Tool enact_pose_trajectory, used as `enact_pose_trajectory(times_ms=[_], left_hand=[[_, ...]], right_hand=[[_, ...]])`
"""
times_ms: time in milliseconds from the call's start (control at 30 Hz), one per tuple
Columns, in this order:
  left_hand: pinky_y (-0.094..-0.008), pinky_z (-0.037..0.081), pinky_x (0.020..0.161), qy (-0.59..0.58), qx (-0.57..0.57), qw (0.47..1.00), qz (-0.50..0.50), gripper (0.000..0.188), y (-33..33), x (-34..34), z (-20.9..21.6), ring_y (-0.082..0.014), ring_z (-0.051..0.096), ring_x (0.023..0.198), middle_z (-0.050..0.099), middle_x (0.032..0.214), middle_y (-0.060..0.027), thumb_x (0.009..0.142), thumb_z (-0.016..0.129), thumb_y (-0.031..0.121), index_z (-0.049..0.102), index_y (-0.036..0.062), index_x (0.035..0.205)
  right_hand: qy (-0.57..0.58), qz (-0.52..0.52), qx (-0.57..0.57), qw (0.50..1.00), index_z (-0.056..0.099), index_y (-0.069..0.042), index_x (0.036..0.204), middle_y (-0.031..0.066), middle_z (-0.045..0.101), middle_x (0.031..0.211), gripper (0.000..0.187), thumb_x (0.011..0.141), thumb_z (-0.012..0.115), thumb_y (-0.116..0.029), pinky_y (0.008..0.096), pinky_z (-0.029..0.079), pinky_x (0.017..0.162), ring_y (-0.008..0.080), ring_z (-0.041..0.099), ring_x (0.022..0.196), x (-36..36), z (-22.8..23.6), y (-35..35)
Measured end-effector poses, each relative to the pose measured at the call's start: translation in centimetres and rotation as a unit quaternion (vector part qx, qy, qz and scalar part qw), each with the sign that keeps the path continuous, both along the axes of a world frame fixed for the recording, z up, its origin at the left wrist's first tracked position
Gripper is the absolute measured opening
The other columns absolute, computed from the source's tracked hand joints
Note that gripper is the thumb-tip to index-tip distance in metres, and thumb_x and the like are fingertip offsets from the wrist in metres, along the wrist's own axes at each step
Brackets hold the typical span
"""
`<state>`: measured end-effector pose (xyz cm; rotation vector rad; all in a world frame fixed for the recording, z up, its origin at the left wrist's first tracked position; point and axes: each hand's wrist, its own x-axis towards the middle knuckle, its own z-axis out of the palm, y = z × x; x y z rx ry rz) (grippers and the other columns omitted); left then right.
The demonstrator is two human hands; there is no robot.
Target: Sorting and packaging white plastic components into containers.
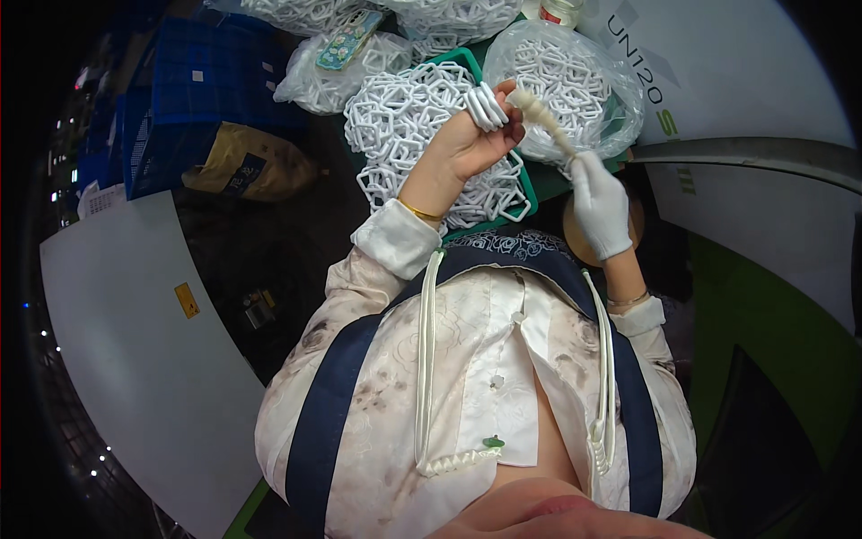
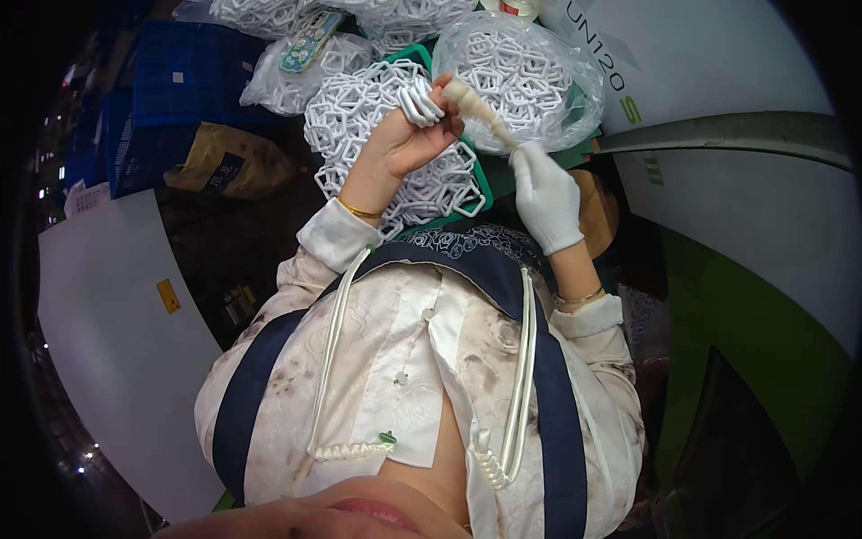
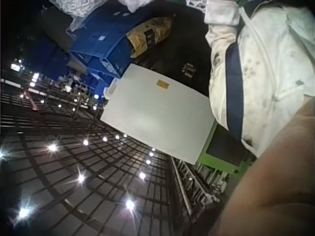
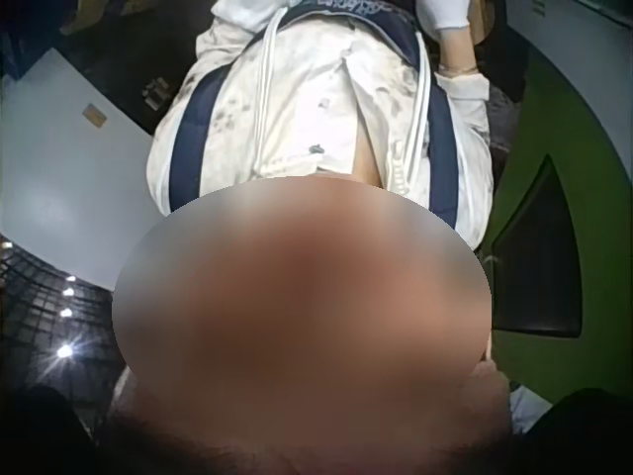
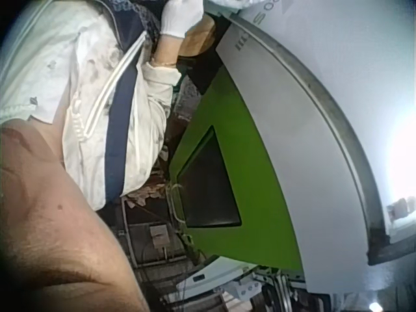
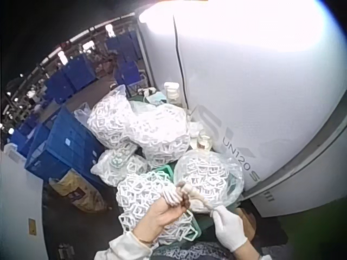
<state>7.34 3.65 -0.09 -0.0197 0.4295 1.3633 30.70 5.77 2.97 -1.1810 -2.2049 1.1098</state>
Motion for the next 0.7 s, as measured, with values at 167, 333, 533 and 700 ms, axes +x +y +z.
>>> enact_pose_trajectory(times_ms=[167, 333, 533, 700], left_hand=[[-0.0382, 0.05, 0.1, 0.054, -0.012, 0.998, -0.003, 0.037, 0.3, 2.7, 1.1, -0.0252, 0.059, 0.116, 0.061, 0.119, -0.0116, 0.102, 0.054, 0.015, 0.05, 0.002, 0.136], [-0.042, 0.038, 0.117, 0.051, 0.052, 0.997, -0.03, 0.044, -0.1, 4.0, 2.6, -0.0287, 0.047, 0.136, 0.049, 0.144, -0.0187, 0.102, 0.052, 0.015, 0.043, -0.0015, 0.142], [-0.0412, 0.043, 0.112, -0.028, 0.02, 0.999, -0.006, 0.036, -0.8, 4.0, 3.2, -0.0272, 0.055, 0.126, 0.058, 0.131, -0.0171, 0.1, 0.056, 0.011, 0.051, -0.0023, 0.133], [-0.0402, 0.049, 0.106, -0.177, 0.105, 0.977, -0.046, 0.037, -0.8, 2.8, -0.9, -0.0269, 0.056, 0.123, 0.059, 0.129, -0.0177, 0.1, 0.056, 0.008, 0.049, -0.0035, 0.134]], right_hand=[[0.159, -0.072, -0.11, 0.978, 0.062, -0.001, 0.107, 0.0012, 0.055, 0.081, 0.017, 0.099, 0.058, -0.015, 0.0239, 0.042, 0.069, 0.0063, 0.048, 0.075, -2.9, 3.6, 0.5], [0.265, -0.005, -0.144, 0.953, 0.062, 0.0, 0.104, 0.0028, 0.059, 0.082, 0.018, 0.097, 0.062, -0.017, 0.0251, 0.044, 0.069, 0.0078, 0.052, 0.076, -5.1, 2.2, 0.6], [0.3, -0.178, -0.066, 0.935, 0.056, -0.001, 0.11, 0.004, 0.06, 0.083, 0.023, 0.093, 0.068, -0.011, 0.022, 0.046, 0.064, 0.006, 0.055, 0.075, -5.0, 3.2, 1.4], [0.239, -0.093, -0.072, 0.964, 0.055, -0.001, 0.107, -0.0028, 0.053, 0.085, 0.023, 0.09, 0.07, -0.008, 0.0177, 0.038, 0.061, 0.0016, 0.044, 0.069, -5.9, 3.1, 0.0]])
